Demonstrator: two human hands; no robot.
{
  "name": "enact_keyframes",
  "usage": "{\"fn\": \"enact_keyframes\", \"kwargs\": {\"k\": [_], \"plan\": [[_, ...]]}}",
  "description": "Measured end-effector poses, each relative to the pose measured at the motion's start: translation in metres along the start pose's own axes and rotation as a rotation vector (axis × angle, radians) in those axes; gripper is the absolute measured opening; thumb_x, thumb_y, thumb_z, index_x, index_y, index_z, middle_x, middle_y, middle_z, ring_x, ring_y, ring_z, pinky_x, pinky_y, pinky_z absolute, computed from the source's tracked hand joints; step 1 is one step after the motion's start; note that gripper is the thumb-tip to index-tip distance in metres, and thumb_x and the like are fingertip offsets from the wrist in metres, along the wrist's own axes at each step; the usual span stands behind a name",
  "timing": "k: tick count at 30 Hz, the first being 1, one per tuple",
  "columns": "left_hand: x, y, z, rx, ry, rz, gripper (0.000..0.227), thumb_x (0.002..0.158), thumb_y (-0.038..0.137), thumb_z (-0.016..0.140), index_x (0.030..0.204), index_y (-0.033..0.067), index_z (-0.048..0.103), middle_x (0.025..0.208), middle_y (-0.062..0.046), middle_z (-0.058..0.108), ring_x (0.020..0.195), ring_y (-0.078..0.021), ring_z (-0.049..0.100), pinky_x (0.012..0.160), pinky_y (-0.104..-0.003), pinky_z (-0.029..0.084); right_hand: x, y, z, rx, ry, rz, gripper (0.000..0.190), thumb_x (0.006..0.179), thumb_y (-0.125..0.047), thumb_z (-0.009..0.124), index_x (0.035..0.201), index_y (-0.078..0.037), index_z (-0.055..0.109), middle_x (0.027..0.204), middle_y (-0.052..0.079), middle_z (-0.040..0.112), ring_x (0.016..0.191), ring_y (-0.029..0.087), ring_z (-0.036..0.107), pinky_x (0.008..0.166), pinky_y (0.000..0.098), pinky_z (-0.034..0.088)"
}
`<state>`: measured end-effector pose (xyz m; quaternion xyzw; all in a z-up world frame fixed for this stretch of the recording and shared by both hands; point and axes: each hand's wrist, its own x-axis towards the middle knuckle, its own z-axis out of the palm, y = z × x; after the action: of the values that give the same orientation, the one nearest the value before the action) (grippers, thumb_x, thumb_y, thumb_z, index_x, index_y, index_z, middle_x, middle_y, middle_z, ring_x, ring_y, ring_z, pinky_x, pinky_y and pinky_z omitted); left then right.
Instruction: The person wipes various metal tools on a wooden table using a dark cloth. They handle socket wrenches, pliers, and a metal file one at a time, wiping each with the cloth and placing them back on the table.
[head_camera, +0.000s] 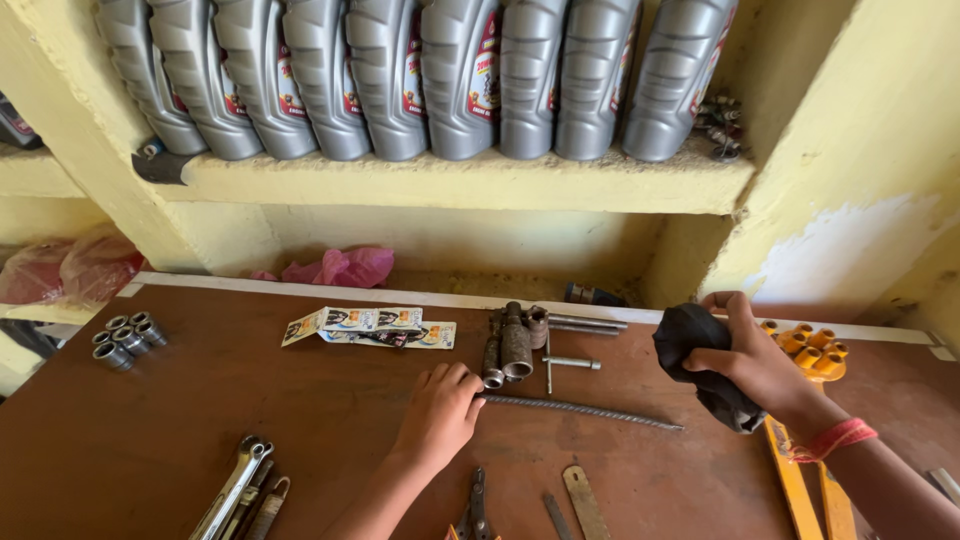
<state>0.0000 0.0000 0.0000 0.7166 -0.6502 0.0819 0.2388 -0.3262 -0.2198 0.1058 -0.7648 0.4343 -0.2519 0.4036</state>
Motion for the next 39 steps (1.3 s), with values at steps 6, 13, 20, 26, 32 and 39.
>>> {"fn": "enact_keyframes", "kwargs": {"k": [6,13,20,26,32,39], "plan": [[0.009,0.030,0.023,0.144,0.000,0.319,0.012,0.092,0.009,0.071,0.101,0.0022,0.073,0.109,-0.013,0.069,0.106,-0.0256,0.062,0.098,-0.044,0.047,-0.019,-0.018,-0.014,0.236,0.090,0.126,0.067,0.070,-0.008,0.073,0.132,-0.007,0.047,0.116,0.015,0.063,0.094,0.028,0.065,0.076,0.0424,0.055],[0.044,0.099,0.053,-0.126,-0.242,0.202,0.013,0.095,0.012,0.069,0.096,-0.0010,0.071,0.109,-0.014,0.066,0.109,-0.0280,0.059,0.102,-0.047,0.043,-0.036,-0.013,-0.022,0.549,0.097,0.222,0.054,0.084,-0.014,0.071,0.136,-0.008,0.059,0.104,0.018,0.069,0.079,0.030,0.068,0.060,0.0488,0.056],[0.046,0.101,0.056,-0.023,0.103,0.254,0.016,0.092,0.005,0.067,0.102,-0.0071,0.064,0.103,-0.017,0.064,0.099,-0.0267,0.060,0.091,-0.040,0.052,-0.042,0.011,-0.053,0.887,0.291,0.203,0.042,0.097,-0.026,0.067,0.128,0.002,0.060,0.102,0.010,0.070,0.080,0.019,0.068,0.072,0.0368,0.057],[0.051,0.075,-0.007,-0.243,0.201,0.057,0.016,0.093,0.004,0.066,0.106,-0.0018,0.060,0.097,-0.011,0.063,0.092,-0.0245,0.062,0.080,-0.034,0.055,-0.039,-0.008,-0.011,0.065,0.218,-0.186,0.075,0.077,-0.007,0.081,0.146,-0.015,0.053,0.128,0.007,0.058,0.104,0.023,0.070,0.082,0.0384,0.062],[0.047,0.062,-0.071,-0.162,0.020,0.089,0.017,0.099,0.014,0.062,0.105,-0.0006,0.056,0.104,-0.015,0.061,0.084,-0.0335,0.068,0.068,-0.042,0.055,-0.036,-0.040,0.109,-0.378,-0.440,-0.818,0.057,0.077,-0.008,0.079,0.129,-0.025,0.065,0.141,-0.001,0.065,0.123,0.027,0.064,0.097,0.0373,0.055],[0.022,0.061,-0.063,-0.136,-0.087,0.142,0.013,0.096,0.011,0.064,0.101,-0.0004,0.059,0.102,-0.016,0.061,0.089,-0.0351,0.069,0.071,-0.046,0.056,-0.033,-0.019,0.115,-0.425,-0.516,-0.854,0.052,0.072,0.000,0.072,0.120,-0.019,0.074,0.130,0.003,0.068,0.129,0.029,0.055,0.112,0.0429,0.041]]}}
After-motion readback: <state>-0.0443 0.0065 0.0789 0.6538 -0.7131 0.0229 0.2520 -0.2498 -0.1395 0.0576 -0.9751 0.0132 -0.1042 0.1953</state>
